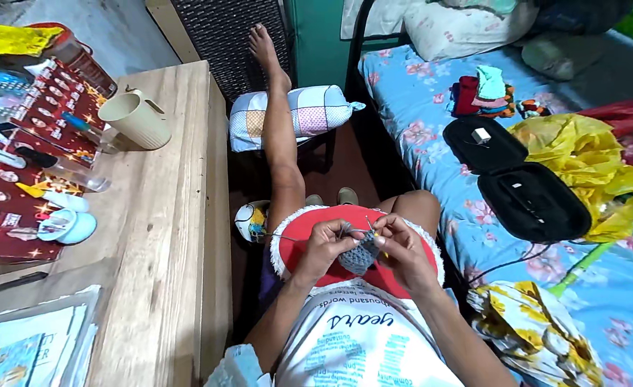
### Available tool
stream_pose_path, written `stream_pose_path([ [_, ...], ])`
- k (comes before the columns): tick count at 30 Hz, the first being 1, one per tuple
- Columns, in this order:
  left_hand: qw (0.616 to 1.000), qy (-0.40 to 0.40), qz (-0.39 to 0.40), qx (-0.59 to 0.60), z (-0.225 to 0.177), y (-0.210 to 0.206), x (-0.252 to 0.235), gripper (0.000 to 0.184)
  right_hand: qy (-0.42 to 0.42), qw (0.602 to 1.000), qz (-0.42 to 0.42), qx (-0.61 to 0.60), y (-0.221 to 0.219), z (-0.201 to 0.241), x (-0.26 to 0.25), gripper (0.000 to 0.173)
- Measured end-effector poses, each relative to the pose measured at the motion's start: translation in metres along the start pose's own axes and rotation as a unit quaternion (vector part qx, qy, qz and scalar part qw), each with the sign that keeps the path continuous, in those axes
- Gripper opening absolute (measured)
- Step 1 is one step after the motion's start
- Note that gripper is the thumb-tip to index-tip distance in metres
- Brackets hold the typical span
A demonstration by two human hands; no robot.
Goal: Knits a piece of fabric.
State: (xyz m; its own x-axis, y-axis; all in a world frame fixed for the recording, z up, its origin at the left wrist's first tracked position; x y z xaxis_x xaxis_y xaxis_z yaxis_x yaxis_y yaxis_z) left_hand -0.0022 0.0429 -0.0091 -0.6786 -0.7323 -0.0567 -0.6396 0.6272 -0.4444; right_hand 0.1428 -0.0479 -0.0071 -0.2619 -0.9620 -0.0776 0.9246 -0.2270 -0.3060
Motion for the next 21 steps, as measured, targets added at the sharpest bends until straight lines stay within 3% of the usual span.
stream_pose_path([
  [3,0.999,-0.016,0.007,-0.043,-0.007,-0.001,-0.001,0.016,0.119,0.976,0.001,0.182,0.004,-0.001,0.002,0.022],
  [4,0.997,-0.027,0.003,-0.072,-0.012,0.0,-0.001,0.016,0.177,0.949,0.018,0.26,0.007,-0.002,0.002,0.016],
  [6,0.987,-0.051,-0.026,-0.15,-0.023,-0.002,-0.001,0.02,0.273,0.857,0.02,0.437,0.011,-0.002,0.003,0.015],
  [8,0.97,-0.074,-0.036,-0.228,-0.035,-0.002,0.002,0.021,0.298,0.779,-0.019,0.551,0.01,0.002,0.004,0.017],
  [9,0.957,-0.084,-0.025,-0.275,-0.039,-0.001,0.004,0.022,0.286,0.766,-0.039,0.575,0.01,0.004,0.003,0.019],
  [10,0.941,-0.087,-0.009,-0.328,-0.044,0.002,0.007,0.025,0.268,0.773,-0.055,0.572,0.011,0.005,0.002,0.02],
  [12,0.919,-0.076,0.059,-0.382,-0.051,0.011,0.011,0.034,0.214,0.856,-0.058,0.467,0.018,0.007,-0.002,0.02],
  [14,0.935,-0.081,0.126,-0.323,-0.053,0.023,0.009,0.037,0.135,0.958,-0.024,0.252,0.019,0.012,-0.004,0.022],
  [15,0.951,-0.087,0.145,-0.259,-0.051,0.03,0.006,0.039,0.101,0.981,-0.005,0.165,0.018,0.013,-0.005,0.024],
  [17,0.976,-0.104,0.155,-0.109,-0.044,0.038,-0.001,0.038,0.065,0.995,0.038,0.072,0.014,0.012,-0.005,0.025],
  [19,0.977,-0.142,0.156,0.022,-0.033,0.037,-0.008,0.026,0.059,0.995,0.074,0.022,0.011,0.011,-0.007,0.026],
  [21,0.971,-0.171,0.158,0.06,-0.024,0.031,-0.012,0.024,0.064,0.994,0.093,-0.004,0.01,0.011,-0.009,0.027],
])
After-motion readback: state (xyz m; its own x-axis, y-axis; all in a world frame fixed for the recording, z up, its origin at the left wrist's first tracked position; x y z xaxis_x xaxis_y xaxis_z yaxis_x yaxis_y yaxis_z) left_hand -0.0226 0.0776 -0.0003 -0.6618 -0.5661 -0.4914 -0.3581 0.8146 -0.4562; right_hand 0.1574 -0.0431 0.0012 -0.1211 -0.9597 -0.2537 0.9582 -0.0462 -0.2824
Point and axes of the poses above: each hand's wrist, its own x-axis away from the middle knuckle, its own y-axis out of the back of the hand, z = x × y, the point moved 2 cm from there along -x, towards the middle knuckle, and after that the axes turned 6 degrees about x, right-handed, at the moved point
